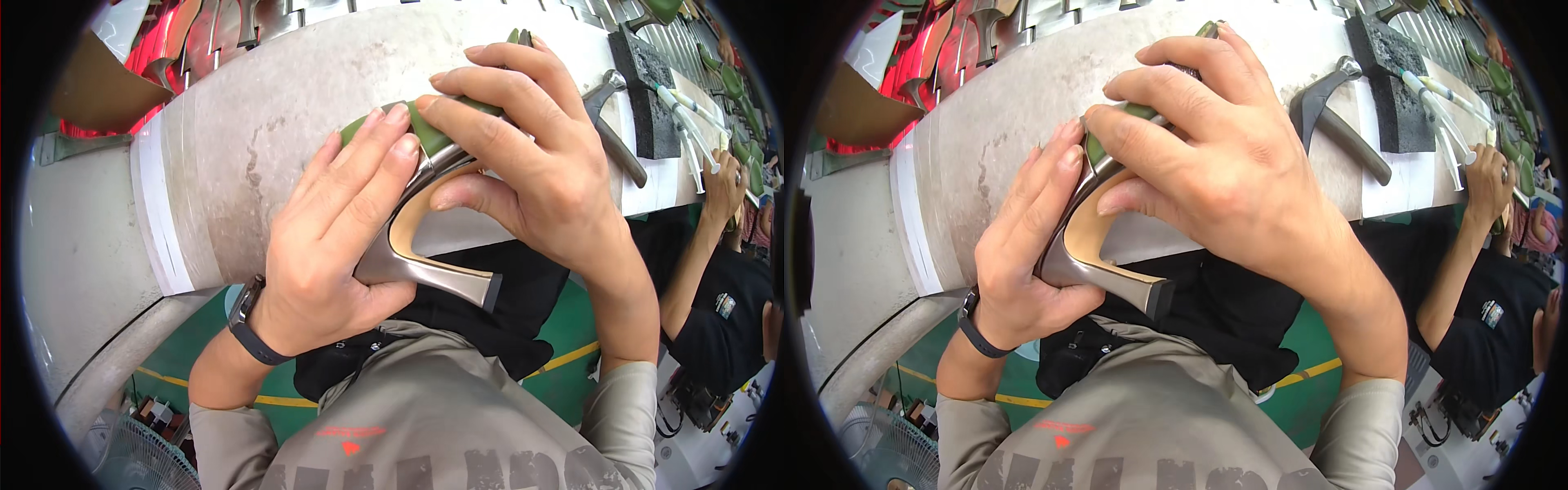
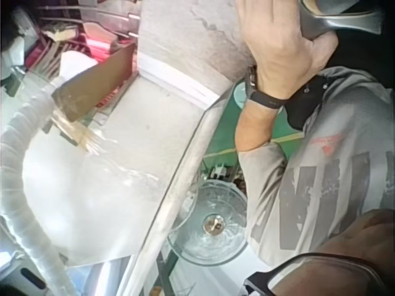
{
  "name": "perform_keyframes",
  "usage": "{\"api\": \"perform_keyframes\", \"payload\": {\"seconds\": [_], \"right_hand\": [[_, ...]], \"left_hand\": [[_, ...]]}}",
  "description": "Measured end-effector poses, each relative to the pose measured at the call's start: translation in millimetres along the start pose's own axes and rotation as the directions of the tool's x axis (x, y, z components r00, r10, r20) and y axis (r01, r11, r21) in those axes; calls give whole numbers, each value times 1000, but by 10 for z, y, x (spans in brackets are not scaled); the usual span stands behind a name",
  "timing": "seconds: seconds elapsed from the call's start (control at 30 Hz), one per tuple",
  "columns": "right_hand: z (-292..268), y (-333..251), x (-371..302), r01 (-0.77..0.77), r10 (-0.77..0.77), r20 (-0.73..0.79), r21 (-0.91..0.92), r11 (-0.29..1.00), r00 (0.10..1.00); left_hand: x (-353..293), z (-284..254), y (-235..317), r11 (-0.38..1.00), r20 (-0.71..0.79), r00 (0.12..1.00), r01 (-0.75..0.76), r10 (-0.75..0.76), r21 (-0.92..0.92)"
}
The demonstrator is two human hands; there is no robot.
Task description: The person attaches outsoles and heels to lasted shoe uppers by hand and hammers the sole edges with a hammer.
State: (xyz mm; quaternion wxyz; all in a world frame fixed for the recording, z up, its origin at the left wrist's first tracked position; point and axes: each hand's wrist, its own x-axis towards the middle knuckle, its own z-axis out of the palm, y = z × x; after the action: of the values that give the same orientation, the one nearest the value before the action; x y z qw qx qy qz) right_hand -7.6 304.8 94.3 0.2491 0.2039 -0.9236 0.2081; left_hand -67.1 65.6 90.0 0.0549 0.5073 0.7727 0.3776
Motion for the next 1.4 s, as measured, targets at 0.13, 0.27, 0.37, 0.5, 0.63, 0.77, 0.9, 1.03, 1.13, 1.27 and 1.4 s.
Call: {"api": "perform_keyframes", "payload": {"seconds": [0.13, 0.27, 0.37, 0.5, 0.63, 0.77, 0.9, 1.03, 1.13, 1.27, 1.4], "right_hand": [[-122, -59, 76, -142, 130, 96, 130, 981, 987], [-197, -92, 199, -247, 206, 204, 206, 947, 957], [-249, -151, 286, -291, 242, 221, 225, 930, 945], [-262, -167, 327, -326, 262, 325, 161, 931, 909], [-288, -159, 285, -313, 296, 294, 13, 950, 909], [-246, 64, -73, -344, 345, -21, 43, 938, 938], [-372, 521, -764, -619, 593, -300, 7, 785, 748], [-318, 423, -881, -584, 544, -258, -113, 804, 799], [-408, 297, -860, -522, 506, -138, -313, 794, 852], [-475, 277, -878, -676, 665, -123, -143, 723, 737], [-552, -50, -732, -618, 710, -30, 467, 632, 703]], "left_hand": [[-17, 63, -40, 999, -19, 999, -39, 39, 19], [-54, 168, -68, 997, -62, 996, -62, 65, 43], [-70, 240, -39, 998, -94, 994, -50, 53, 35], [-74, 283, -3, 998, -128, 991, -19, 25, 52], [-78, 501, 10, 981, -214, 975, -18, 60, 196], [-42, 380, 125, 976, -90, 995, -20, 40, 215], [29, 267, 167, 986, -44, 999, -4, 12, 168], [451, 265, 102, 983, -70, 997, 34, -22, 179], [710, 241, 54, 993, 83, 990, 106, -111, 56], [714, 165, 51, 999, 197, 980, 9, -17, 39], [711, 180, 103, 999, 138, 990, 43, -41, -9]]}}
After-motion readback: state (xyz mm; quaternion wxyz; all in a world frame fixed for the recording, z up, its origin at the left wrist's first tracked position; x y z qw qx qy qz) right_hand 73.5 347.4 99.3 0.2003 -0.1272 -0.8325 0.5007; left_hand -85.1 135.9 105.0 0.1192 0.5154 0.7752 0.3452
